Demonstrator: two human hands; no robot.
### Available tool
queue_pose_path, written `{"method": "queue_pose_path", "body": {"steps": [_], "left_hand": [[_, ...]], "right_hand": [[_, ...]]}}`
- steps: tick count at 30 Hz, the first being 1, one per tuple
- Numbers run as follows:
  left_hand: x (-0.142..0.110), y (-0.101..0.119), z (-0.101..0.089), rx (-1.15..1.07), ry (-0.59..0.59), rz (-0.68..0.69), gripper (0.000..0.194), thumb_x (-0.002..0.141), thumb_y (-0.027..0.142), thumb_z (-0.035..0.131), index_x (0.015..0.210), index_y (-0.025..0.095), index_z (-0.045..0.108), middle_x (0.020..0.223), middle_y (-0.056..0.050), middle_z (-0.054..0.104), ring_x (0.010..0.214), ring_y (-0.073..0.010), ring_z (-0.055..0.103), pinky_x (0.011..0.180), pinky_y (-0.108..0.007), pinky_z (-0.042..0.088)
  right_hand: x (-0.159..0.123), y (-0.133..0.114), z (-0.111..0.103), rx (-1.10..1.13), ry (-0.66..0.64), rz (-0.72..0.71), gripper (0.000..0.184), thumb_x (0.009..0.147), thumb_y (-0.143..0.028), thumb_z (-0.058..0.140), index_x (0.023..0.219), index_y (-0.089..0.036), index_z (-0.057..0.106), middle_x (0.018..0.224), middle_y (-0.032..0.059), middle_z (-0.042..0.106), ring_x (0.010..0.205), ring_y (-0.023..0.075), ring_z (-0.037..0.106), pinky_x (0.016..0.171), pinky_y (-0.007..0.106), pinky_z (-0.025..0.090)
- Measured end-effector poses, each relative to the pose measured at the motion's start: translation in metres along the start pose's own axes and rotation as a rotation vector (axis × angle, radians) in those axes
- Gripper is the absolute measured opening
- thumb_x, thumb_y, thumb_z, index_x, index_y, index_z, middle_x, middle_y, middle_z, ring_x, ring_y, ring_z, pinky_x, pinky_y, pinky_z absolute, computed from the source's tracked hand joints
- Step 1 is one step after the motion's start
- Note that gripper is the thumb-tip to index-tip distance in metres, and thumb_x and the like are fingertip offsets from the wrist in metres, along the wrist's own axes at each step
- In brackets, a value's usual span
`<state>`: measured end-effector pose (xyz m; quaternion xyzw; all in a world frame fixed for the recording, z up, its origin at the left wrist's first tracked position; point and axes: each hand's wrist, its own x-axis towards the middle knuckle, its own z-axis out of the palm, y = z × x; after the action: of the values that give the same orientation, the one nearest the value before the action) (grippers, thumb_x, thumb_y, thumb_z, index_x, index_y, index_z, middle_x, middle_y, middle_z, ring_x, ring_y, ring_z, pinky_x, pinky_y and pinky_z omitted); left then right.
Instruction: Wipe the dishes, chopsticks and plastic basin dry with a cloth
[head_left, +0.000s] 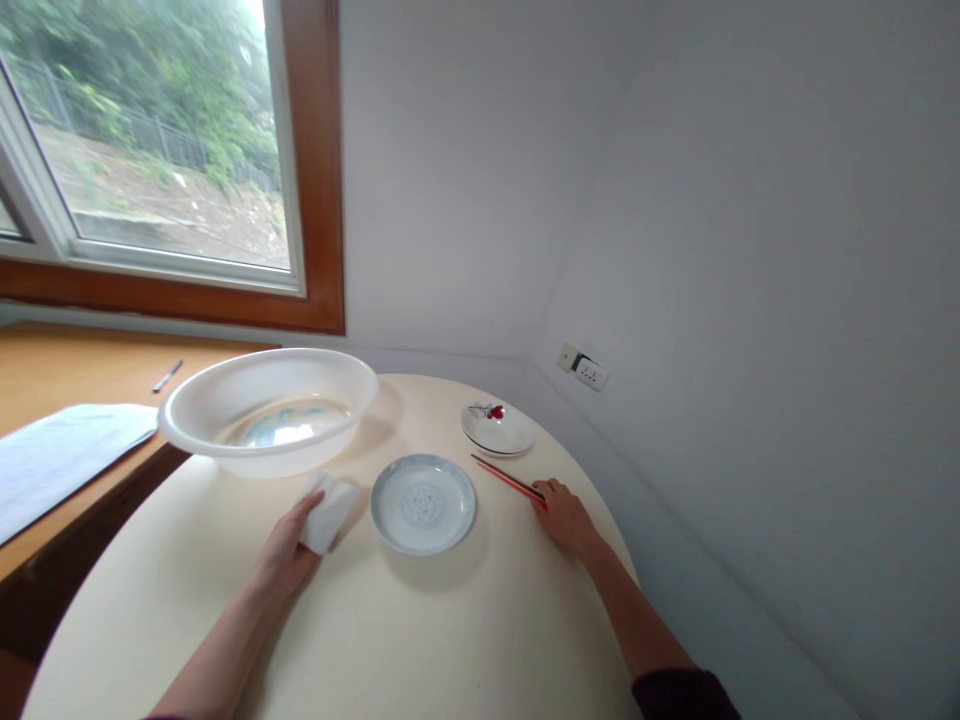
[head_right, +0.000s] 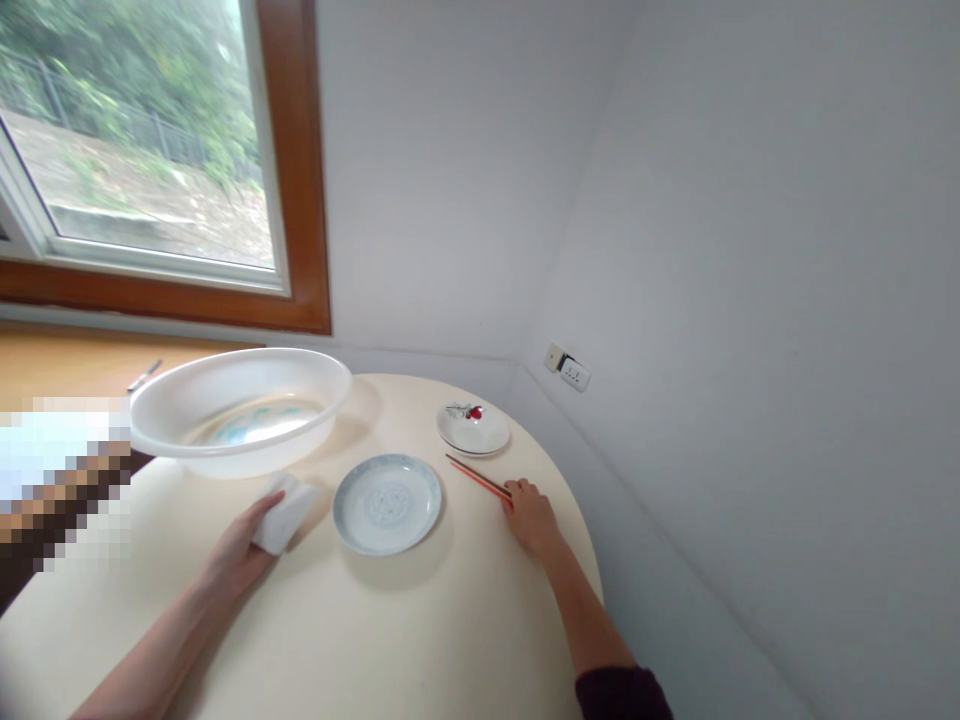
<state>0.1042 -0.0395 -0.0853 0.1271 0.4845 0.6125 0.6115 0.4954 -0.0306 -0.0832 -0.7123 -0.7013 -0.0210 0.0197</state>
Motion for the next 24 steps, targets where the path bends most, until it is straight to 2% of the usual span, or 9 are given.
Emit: {"method": "queue_pose_path", "body": {"steps": [3,6,8,9,12,15,19,22,24], "left_hand": [[-0.001,0.001,0.001,0.000,0.004,0.000,0.018,0.074,0.014,0.057,0.093,0.013,0.058,0.065,-0.003,0.061,0.047,-0.0138,0.057,0.040,-0.023,0.046],[-0.003,0.002,0.002,0.001,0.012,0.001,0.016,0.074,0.014,0.056,0.091,0.013,0.058,0.064,-0.003,0.060,0.046,-0.0138,0.056,0.039,-0.024,0.046],[-0.003,0.002,0.003,-0.005,0.017,-0.003,0.017,0.074,0.014,0.056,0.091,0.013,0.057,0.063,-0.002,0.060,0.045,-0.0138,0.056,0.038,-0.024,0.045],[-0.003,0.002,0.003,-0.007,0.019,-0.006,0.018,0.074,0.014,0.057,0.092,0.013,0.057,0.063,-0.002,0.059,0.044,-0.0139,0.056,0.038,-0.024,0.045],[-0.002,0.001,0.002,-0.006,0.013,0.001,0.017,0.074,0.014,0.057,0.091,0.013,0.057,0.061,-0.002,0.059,0.044,-0.0141,0.056,0.037,-0.024,0.045],[-0.001,0.000,0.001,-0.005,-0.001,0.012,0.013,0.075,0.014,0.056,0.088,0.013,0.056,0.061,-0.002,0.060,0.044,-0.0142,0.056,0.037,-0.024,0.046],[0.000,0.000,0.001,-0.012,0.014,0.004,0.011,0.076,0.013,0.055,0.086,0.012,0.057,0.061,-0.003,0.062,0.045,-0.0140,0.057,0.038,-0.023,0.047],[0.000,0.000,0.001,-0.033,0.014,-0.005,0.013,0.075,0.013,0.057,0.088,0.012,0.058,0.063,-0.004,0.062,0.047,-0.0148,0.058,0.039,-0.023,0.047],[0.000,0.000,0.001,-0.050,0.015,-0.007,0.017,0.074,0.013,0.058,0.091,0.012,0.059,0.065,-0.005,0.063,0.048,-0.0153,0.059,0.040,-0.024,0.048]], "right_hand": [[-0.002,-0.001,-0.001,0.010,0.030,0.003,0.040,0.089,-0.022,0.041,0.127,-0.011,0.047,0.125,0.0157,0.052,0.112,0.0247,0.050,0.090,0.035,0.037],[-0.008,-0.009,-0.002,0.012,0.087,0.014,0.046,0.089,-0.022,0.042,0.134,-0.012,0.040,0.135,0.0158,0.043,0.125,0.0252,0.038,0.101,0.039,0.028],[-0.017,-0.022,-0.003,0.034,0.133,-0.037,0.045,0.089,-0.023,0.043,0.133,-0.014,0.041,0.138,0.0143,0.041,0.129,0.0241,0.033,0.105,0.039,0.024],[-0.023,-0.030,-0.004,0.064,0.162,-0.107,0.045,0.088,-0.025,0.045,0.132,-0.016,0.043,0.137,0.0138,0.041,0.129,0.0241,0.033,0.105,0.039,0.023],[-0.042,-0.058,-0.003,0.189,0.200,-0.444,0.047,0.081,-0.034,0.059,0.126,-0.024,0.050,0.137,0.0106,0.043,0.129,0.0265,0.033,0.105,0.043,0.023],[-0.053,-0.084,0.001,0.267,0.202,-0.625,0.052,0.071,-0.041,0.070,0.118,-0.025,0.057,0.135,0.0105,0.045,0.127,0.0297,0.035,0.104,0.047,0.022],[-0.051,-0.104,0.009,0.317,0.268,-0.692,0.031,0.075,-0.035,0.068,0.103,-0.022,0.063,0.126,0.0116,0.054,0.122,0.0278,0.042,0.101,0.046,0.025],[-0.043,-0.113,0.015,0.338,0.347,-0.695,0.010,0.080,-0.026,0.063,0.089,-0.022,0.066,0.122,0.0093,0.057,0.119,0.0250,0.046,0.099,0.043,0.027],[-0.038,-0.119,0.018,0.338,0.382,-0.698,0.004,0.080,-0.024,0.064,0.082,-0.022,0.066,0.121,0.0076,0.058,0.118,0.0239,0.047,0.099,0.043,0.027]]}}
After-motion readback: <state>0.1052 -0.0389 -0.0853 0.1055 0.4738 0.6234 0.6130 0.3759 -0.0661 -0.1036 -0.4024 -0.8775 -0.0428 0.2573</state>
